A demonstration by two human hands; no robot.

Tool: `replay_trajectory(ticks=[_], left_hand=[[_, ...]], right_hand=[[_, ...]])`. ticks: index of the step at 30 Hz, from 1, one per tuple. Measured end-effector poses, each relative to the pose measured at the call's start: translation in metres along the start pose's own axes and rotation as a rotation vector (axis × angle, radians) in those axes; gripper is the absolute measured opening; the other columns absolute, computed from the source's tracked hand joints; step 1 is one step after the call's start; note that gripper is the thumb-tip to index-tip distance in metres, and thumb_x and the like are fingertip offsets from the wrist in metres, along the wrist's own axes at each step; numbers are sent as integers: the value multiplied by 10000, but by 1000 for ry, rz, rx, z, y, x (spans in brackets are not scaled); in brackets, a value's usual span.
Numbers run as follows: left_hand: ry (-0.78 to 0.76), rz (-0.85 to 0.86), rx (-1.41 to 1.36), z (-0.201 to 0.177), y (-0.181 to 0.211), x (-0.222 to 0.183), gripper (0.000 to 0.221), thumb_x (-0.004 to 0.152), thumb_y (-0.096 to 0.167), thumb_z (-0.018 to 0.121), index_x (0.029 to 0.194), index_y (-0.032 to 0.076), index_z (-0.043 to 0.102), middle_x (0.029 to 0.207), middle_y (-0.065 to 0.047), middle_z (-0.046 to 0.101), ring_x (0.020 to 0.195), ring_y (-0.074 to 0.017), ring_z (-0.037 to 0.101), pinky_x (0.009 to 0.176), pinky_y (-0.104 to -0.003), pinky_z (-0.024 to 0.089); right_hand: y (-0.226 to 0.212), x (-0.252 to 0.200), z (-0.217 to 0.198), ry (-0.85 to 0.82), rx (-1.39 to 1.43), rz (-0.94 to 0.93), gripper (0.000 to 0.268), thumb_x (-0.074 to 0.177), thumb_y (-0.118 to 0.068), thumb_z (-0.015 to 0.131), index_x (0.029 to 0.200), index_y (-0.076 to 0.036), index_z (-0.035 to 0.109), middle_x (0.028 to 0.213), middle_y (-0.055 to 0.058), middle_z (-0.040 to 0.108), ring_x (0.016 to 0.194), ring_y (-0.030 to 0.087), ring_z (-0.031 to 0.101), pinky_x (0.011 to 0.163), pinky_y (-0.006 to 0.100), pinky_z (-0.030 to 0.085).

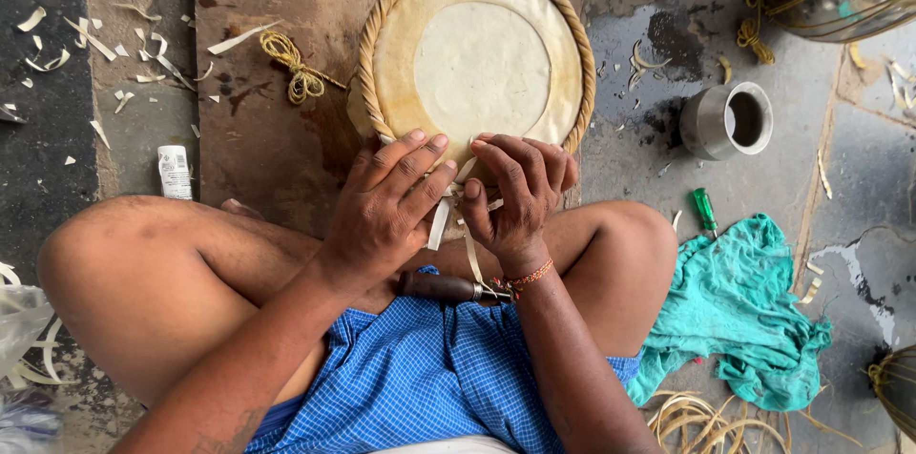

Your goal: The person repairs a drum by using a pointed tool to thread and pull leather straps through the frame, tightening the tension on the drumhead.

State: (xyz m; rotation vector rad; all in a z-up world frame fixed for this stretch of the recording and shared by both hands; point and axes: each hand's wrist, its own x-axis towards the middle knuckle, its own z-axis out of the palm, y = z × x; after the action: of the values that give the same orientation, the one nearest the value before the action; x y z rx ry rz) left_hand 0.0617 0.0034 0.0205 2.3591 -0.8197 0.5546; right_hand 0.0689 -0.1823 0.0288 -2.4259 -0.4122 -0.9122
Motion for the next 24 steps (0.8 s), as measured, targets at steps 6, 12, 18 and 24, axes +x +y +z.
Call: replay_trajectory(ticks=[6,12,18,24], left_hand=[[-88,79,93,-9,-8,3,506,866,104,688,1369,78,645,1491,-56,577,1427,-291,470,1113,-484,426],[112,-16,19,-9,-9,7,665,810,312,798,1402,126,560,1580,-224,313,1423,-475,373,1167,-583,346],[32,-39,-8,-11,-12,3,824,832,298,819,1539,74,461,1620,-316,236,1457,-549,370,1195,-571,386],[-32,-34,-5,-6,-16,-3,881,791,381,848,1509,46,464,1590,-307,260,1362,-602,411,1108,-597,436]], right_hand=[[-3,4,-7,-17,7,19,283,967,-349,621,1137,-147,722,1146,8,703,1086,222,598,1034,389,356],[-7,6,-24,-106,101,35,237,972,-314,679,1125,-133,669,1209,13,704,1136,229,601,1070,401,360],[-26,15,-26,-131,43,9,217,883,-323,803,1019,-183,706,1162,-18,711,1184,252,591,1073,395,356],[-6,20,-4,-22,59,359,142,821,-27,780,881,-103,677,960,51,717,961,239,669,857,372,497]])
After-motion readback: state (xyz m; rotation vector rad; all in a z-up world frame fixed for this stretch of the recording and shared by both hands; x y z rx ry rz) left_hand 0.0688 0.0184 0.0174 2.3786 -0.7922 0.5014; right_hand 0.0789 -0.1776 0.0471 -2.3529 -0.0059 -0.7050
